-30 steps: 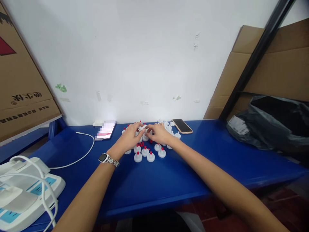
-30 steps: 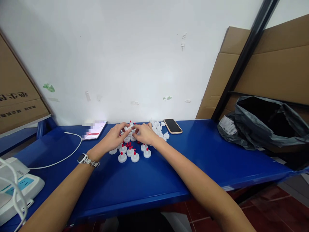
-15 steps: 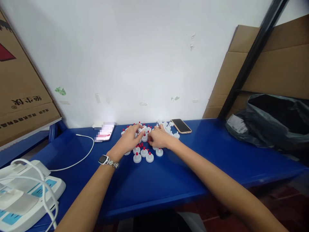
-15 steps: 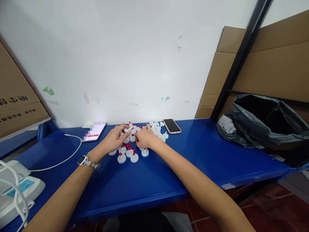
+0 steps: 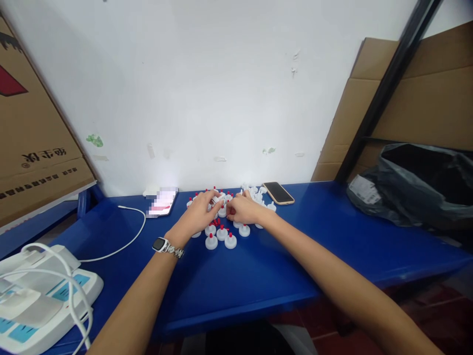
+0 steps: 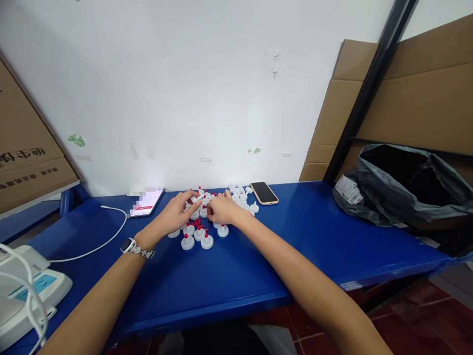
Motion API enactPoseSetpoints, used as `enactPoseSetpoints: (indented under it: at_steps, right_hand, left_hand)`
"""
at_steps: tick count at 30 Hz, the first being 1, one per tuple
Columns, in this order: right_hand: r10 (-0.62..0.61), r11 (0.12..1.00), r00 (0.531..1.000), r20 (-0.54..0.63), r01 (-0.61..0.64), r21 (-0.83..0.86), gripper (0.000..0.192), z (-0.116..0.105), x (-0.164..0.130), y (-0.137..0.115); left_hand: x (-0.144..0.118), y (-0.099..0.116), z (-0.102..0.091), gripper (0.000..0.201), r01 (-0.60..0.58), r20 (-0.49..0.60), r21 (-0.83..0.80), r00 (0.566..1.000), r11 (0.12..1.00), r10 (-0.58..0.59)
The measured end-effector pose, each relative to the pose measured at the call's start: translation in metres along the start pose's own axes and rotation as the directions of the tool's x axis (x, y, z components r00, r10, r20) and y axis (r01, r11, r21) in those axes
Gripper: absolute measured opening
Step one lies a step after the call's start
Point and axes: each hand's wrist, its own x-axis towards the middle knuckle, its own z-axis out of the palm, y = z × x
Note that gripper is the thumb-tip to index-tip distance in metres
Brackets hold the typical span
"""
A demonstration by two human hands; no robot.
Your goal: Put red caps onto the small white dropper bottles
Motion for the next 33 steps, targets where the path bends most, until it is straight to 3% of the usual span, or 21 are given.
enactPoseSetpoints:
  at_steps: [2, 4, 6, 9, 13, 18, 21, 24, 33]
  right_hand:
    - [0.03, 0.994, 0.996, -0.08, -0.021, 0.108, 0.005, 0.0, -0.002, 0.002]
    - [0.113, 0.943, 0.973, -0.201, -0.041, 0.33, 0.004, -0.001, -0.005, 0.004]
    - [0.272, 0.79, 0.916, -0.294, -0.038, 0.612, 0.008, 0.0, -0.006, 0.006]
    - [0.497, 0.48, 0.815, -0.298, 0.028, 0.877, 0.018, 0.001, -0.004, 0.004]
    - [0.583, 0.261, 0.776, -0.242, 0.103, 0.96, 0.024, 0.0, -0.003, -0.006]
    - [0.561, 0.112, 0.814, -0.153, 0.108, 0.988, 0.027, -0.002, -0.005, -0.021]
    - [0.548, 0.148, 0.817, -0.179, 0.116, 0.982, 0.026, -0.001, -0.006, -0.023]
    - [0.525, 0.276, 0.809, -0.265, 0.133, 0.952, 0.024, 0.002, -0.006, -0.022]
    - [0.286, 0.656, 0.861, -0.421, 0.145, 0.741, 0.031, 0.0, -0.017, -0.019]
  left_hand:
    - [0.0, -0.001, 0.0, 0.034, -0.009, 0.003, -0.004, 1.0, 1.0, 0.009]
    - [-0.001, 0.0, -0.001, 0.036, -0.017, 0.009, -0.01, 1.0, 1.0, 0.017]
    - [-0.001, 0.002, -0.001, 0.038, -0.027, 0.007, -0.021, 1.0, 0.999, 0.027]
    - [-0.002, 0.007, 0.0, 0.04, -0.066, 0.006, -0.048, 0.998, 0.997, 0.067]
    - [-0.002, 0.014, 0.002, 0.039, -0.059, 0.026, -0.064, 0.998, 0.996, 0.061]
    - [-0.003, 0.014, 0.005, 0.037, -0.085, 0.023, -0.065, 0.996, 0.994, 0.086]
    - [-0.003, 0.013, 0.007, 0.036, -0.086, 0.014, -0.053, 0.996, 0.995, 0.087]
    - [-0.002, 0.012, 0.009, 0.035, -0.085, -0.008, -0.052, 0.996, 0.995, 0.084]
    - [-0.005, 0.02, 0.0, 0.034, -0.113, 0.001, -0.104, 0.994, 0.988, 0.113]
